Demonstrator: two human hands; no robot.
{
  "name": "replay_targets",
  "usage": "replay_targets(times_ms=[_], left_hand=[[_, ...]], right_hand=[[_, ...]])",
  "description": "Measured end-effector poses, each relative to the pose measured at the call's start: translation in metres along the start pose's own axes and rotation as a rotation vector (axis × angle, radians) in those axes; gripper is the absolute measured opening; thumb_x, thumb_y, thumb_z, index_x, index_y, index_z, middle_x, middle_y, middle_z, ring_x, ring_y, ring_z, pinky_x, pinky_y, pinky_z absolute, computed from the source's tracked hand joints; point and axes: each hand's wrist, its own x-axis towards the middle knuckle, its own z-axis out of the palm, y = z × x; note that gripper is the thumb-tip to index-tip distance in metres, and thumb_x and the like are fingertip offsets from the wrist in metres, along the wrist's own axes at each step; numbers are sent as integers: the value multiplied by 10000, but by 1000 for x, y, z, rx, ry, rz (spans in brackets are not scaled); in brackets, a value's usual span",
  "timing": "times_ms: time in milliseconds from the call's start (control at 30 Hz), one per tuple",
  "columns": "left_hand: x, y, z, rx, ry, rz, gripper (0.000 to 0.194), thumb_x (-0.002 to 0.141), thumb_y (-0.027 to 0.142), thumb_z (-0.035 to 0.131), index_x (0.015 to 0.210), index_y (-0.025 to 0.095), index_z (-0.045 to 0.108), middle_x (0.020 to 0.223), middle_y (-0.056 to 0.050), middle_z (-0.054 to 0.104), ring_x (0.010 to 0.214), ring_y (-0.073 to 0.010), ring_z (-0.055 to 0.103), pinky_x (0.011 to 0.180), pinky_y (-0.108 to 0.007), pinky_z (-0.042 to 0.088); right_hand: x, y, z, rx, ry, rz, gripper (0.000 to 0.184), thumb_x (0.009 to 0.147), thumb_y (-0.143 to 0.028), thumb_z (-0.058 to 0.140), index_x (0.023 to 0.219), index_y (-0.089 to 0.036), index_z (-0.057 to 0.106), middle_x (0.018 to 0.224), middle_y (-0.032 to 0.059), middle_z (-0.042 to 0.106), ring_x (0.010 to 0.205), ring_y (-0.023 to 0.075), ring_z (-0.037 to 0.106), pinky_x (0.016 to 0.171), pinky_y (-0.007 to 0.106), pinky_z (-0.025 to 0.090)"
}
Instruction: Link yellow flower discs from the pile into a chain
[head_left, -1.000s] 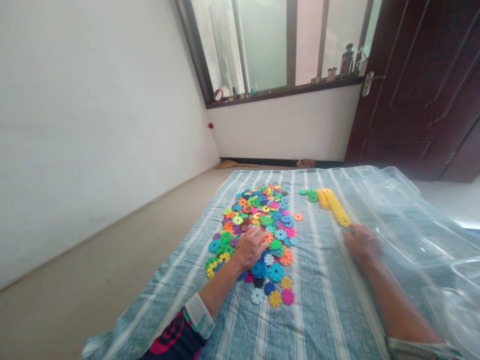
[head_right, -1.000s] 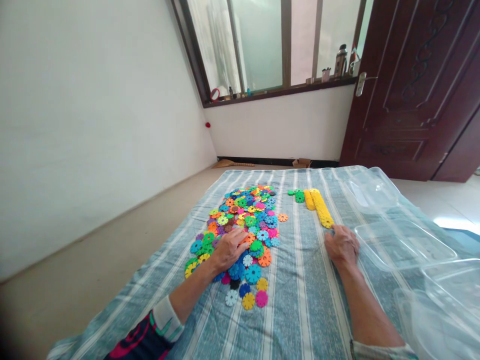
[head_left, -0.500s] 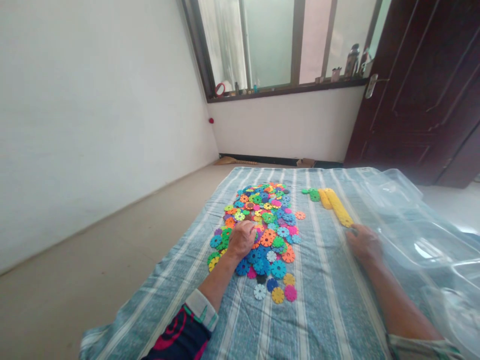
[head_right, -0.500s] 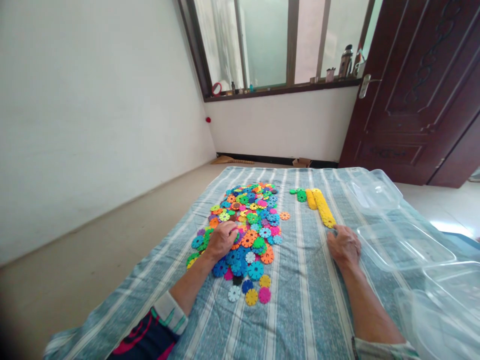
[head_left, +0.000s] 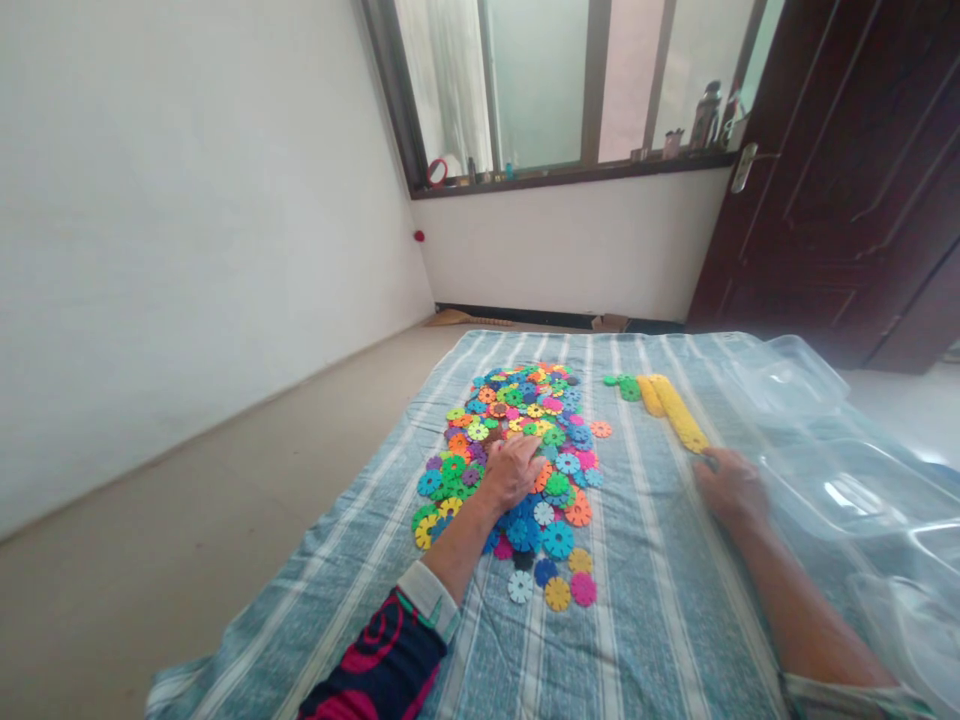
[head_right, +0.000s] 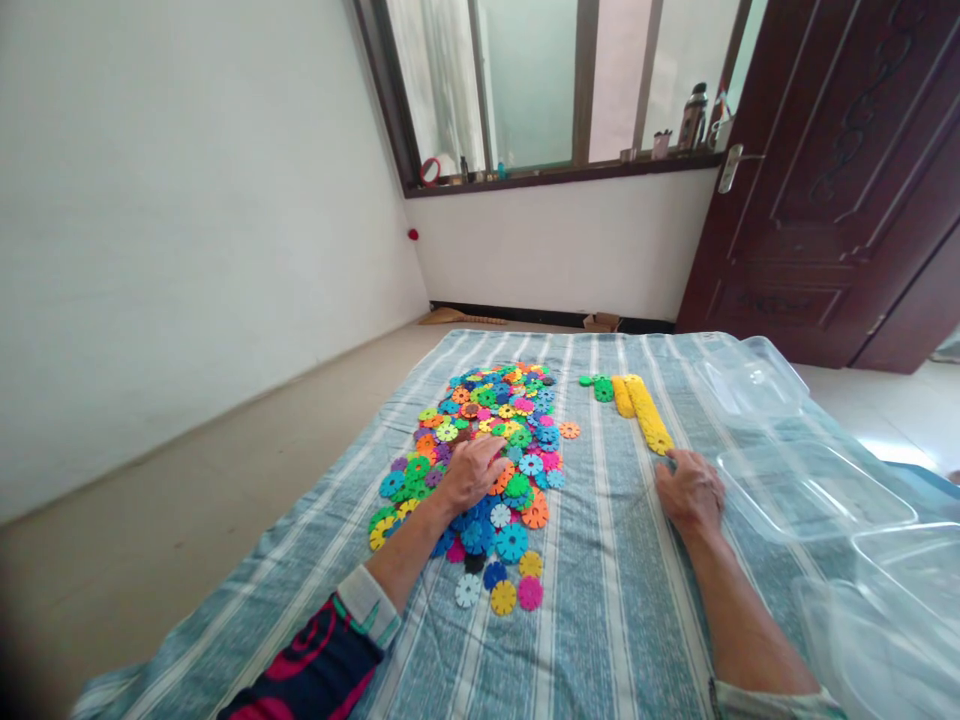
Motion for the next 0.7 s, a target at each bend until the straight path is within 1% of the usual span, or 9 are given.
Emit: replay_targets(times_ms=[133,233,300,367,467,600,700], left_hand=[[5,-14,-4,17,99,-89,223,884,206,492,1032,188,659,1140,-86,687,1116,-213,596,1013,-369,418],[8,-21,-8,68,113,-125,215,865,174,475,942,181,675,1069,-99,701,1076,-230,606,1003,-380,423],[10,-25,-9,94,98,-150,223,859,172,478,960,181,676,1073,-106,700,1100,-251,597,1001,-411,421],[12,-28,-7,93,77,-173,251,861,172,478,1026,187,667,1122,-109,691,1162,-266,570,1015,-441,406],[13,-30,-3,71,74,-182,282,863,168,481,1088,206,648,1167,-112,678,1210,-262,547,1026,-450,390],[12,-28,-4,93,78,-174,291,856,175,493,1105,202,640,1121,-120,689,1165,-256,574,1004,-430,397],[12,-23,-9,143,50,-182,258,859,198,495,1058,191,658,1056,-116,697,1091,-253,606,970,-403,412]], right_hand=[[0,1,1,-2,-1,6,438,848,-350,436,1153,-127,658,1207,148,647,1109,268,580,957,370,425],[0,1,0,-7,4,14,435,849,-348,431,1149,-132,659,1202,144,648,1107,267,578,959,372,421],[0,0,-1,-11,-4,17,438,848,-349,434,1147,-125,662,1202,146,647,1104,273,578,953,373,422],[0,-1,-2,-12,-13,16,439,846,-350,439,1146,-122,665,1204,146,646,1103,276,576,947,370,422],[0,-2,-3,-15,-11,14,429,848,-344,440,1140,-129,669,1193,142,650,1091,269,579,938,366,423],[-1,-3,-3,-18,-8,12,424,848,-340,442,1140,-132,669,1197,144,647,1091,269,576,928,370,426],[-1,-2,-3,-24,-15,8,417,852,-338,445,1143,-138,668,1208,136,645,1103,271,570,934,369,422]])
